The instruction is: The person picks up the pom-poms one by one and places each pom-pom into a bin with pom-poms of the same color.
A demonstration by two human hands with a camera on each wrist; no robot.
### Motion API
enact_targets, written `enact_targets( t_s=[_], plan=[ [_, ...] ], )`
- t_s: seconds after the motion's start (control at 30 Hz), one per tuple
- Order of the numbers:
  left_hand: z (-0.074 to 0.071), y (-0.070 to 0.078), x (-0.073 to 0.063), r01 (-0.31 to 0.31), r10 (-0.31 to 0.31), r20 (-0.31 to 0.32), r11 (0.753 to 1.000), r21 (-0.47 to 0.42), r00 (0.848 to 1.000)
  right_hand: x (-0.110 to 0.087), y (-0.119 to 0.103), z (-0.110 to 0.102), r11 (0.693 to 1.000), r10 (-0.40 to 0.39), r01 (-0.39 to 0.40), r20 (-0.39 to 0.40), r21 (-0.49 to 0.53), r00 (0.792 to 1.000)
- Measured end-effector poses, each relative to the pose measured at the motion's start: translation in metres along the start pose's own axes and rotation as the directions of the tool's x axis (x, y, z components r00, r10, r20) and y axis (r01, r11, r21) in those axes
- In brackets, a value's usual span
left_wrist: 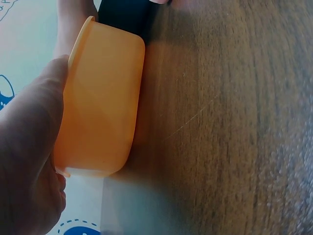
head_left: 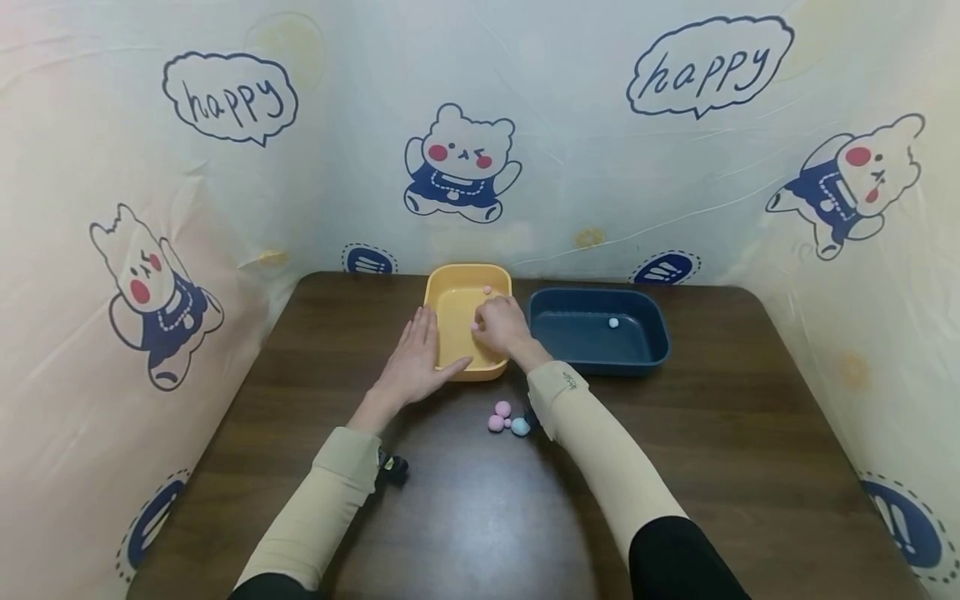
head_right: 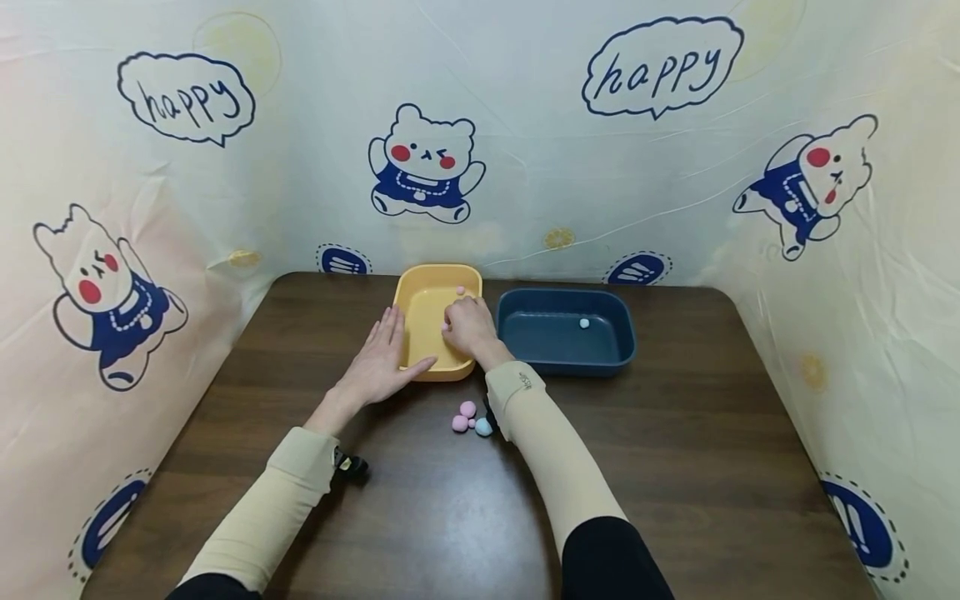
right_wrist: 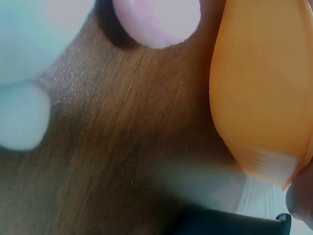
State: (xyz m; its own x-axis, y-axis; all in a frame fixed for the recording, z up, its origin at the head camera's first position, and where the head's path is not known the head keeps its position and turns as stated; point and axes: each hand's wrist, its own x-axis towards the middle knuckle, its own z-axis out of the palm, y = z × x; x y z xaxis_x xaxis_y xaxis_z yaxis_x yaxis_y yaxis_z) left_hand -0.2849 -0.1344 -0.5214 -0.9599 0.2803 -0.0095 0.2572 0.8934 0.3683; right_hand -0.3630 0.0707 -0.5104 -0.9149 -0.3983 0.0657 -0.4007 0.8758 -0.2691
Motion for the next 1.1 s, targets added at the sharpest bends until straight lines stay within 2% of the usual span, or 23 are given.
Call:
enact_targets(
  t_s=[0.17,0.23,0.33,0.4,0.47,0.6,0.67,0.93,1.1],
  plan=[
    [0.001,0.000,-0.001,0.004,-0.004,0.002,1.000,-0.006,1.000,-0.001,0.001,0.001,1.000,-0.005,0.006,0.018,-0.013,1.000],
    [0.002,-0.001,-0.002,0.007,-0.007,0.001,1.000,-0.006,1.000,-0.001,0.002,0.001,1.000,-0.006,0.005,0.022,0.027,1.000],
    [0.003,-0.001,-0.002,0.009,-0.009,0.004,1.000,-0.001,1.000,-0.005,0.004,-0.001,0.989,0.000,-0.004,0.024,0.151,1.000],
    [0.003,-0.002,-0.002,0.009,-0.009,0.009,1.000,0.003,1.000,-0.011,0.005,-0.005,0.967,0.000,-0.006,0.022,0.256,1.000],
    [0.003,-0.001,-0.002,0.005,-0.006,0.015,1.000,0.007,1.000,-0.019,0.006,-0.009,0.929,0.002,-0.009,0.018,0.371,1.000],
    [0.002,-0.002,-0.002,0.000,-0.001,0.016,1.000,0.014,1.000,-0.039,0.010,-0.017,0.857,-0.006,0.009,-0.007,0.516,1.000],
    [0.003,-0.002,-0.002,-0.002,0.002,0.011,1.000,0.014,1.000,-0.048,0.012,-0.020,0.839,-0.019,0.032,-0.029,0.543,0.999],
    [0.003,-0.003,-0.001,-0.002,0.002,0.013,1.000,0.010,1.000,-0.088,0.016,-0.030,0.823,-0.112,0.152,-0.107,0.547,0.988],
    [0.000,-0.002,0.000,-0.005,0.005,0.006,1.000,0.011,1.000,-0.109,0.017,-0.034,0.783,-0.123,0.186,-0.146,0.594,0.982]
  ],
)
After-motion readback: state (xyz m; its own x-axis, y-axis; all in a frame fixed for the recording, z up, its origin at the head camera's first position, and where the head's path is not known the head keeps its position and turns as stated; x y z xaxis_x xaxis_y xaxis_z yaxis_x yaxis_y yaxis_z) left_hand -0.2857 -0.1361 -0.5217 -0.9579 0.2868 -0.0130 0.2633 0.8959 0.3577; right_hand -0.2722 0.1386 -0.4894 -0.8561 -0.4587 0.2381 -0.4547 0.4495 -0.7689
